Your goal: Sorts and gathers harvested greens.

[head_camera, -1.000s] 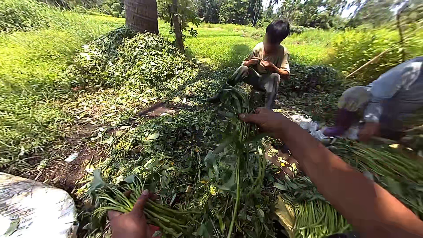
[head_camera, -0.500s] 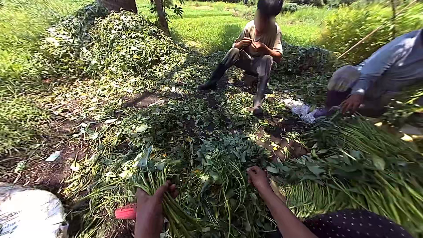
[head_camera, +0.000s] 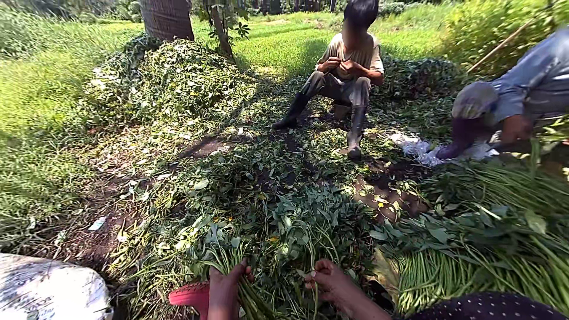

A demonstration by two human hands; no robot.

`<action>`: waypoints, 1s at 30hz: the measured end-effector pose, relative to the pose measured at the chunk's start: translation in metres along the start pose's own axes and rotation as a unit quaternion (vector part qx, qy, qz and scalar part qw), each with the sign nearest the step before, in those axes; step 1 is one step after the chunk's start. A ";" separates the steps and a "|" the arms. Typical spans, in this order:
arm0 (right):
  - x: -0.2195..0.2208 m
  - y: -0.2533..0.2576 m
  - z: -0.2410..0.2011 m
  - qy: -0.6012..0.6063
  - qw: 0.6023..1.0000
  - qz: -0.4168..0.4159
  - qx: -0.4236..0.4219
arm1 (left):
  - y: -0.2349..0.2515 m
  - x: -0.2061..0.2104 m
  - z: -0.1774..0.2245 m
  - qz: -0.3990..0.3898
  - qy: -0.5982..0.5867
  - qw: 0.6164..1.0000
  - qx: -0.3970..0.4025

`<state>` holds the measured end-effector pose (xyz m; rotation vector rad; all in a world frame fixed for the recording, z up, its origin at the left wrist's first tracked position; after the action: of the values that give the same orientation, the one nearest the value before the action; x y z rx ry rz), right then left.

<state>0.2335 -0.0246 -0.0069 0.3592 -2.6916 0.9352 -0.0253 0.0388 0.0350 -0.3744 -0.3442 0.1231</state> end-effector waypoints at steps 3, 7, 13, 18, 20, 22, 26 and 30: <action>-0.001 -0.019 0.013 -0.011 1.000 -0.006 -0.007 | -0.003 0.009 -0.006 -0.030 0.009 0.999 -0.008; -0.001 -0.020 0.030 -0.111 0.993 0.039 -0.030 | -0.012 0.024 -0.016 -0.044 0.033 0.998 -0.020; 0.015 -0.024 0.028 -0.182 0.978 0.083 -0.053 | -0.028 0.038 -0.036 -0.072 0.001 0.997 -0.010; 0.030 -0.024 0.029 -0.160 0.983 0.069 -0.055 | -0.044 0.049 -0.046 -0.063 -0.029 0.998 -0.006; 0.033 -0.024 0.032 -0.204 0.976 0.045 -0.059 | -0.046 0.051 -0.048 -0.060 -0.029 0.997 -0.026; 0.035 -0.026 0.033 -0.279 0.958 0.019 -0.062 | -0.047 0.052 -0.048 -0.066 -0.020 0.997 -0.042; 0.036 -0.030 0.030 -0.361 0.930 -0.032 -0.065 | -0.043 0.049 -0.051 -0.079 0.058 0.995 -0.025; 0.039 -0.019 0.027 -0.159 0.981 -0.110 -0.035 | -0.046 0.052 -0.050 -0.095 0.146 0.985 0.001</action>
<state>0.1981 -0.0620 -0.0038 0.8355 -2.8777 0.7723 0.0439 -0.0110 0.0244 -0.3496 -0.0882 -0.1186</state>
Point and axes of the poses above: each hand's wrist, its own y-axis towards the middle knuckle, its own x-axis out of the palm, z = x × y, the point moved 2 cm from there along y, towards the middle knuckle, and after that the axes turned 15 degrees about -z, right-handed, at the moved point
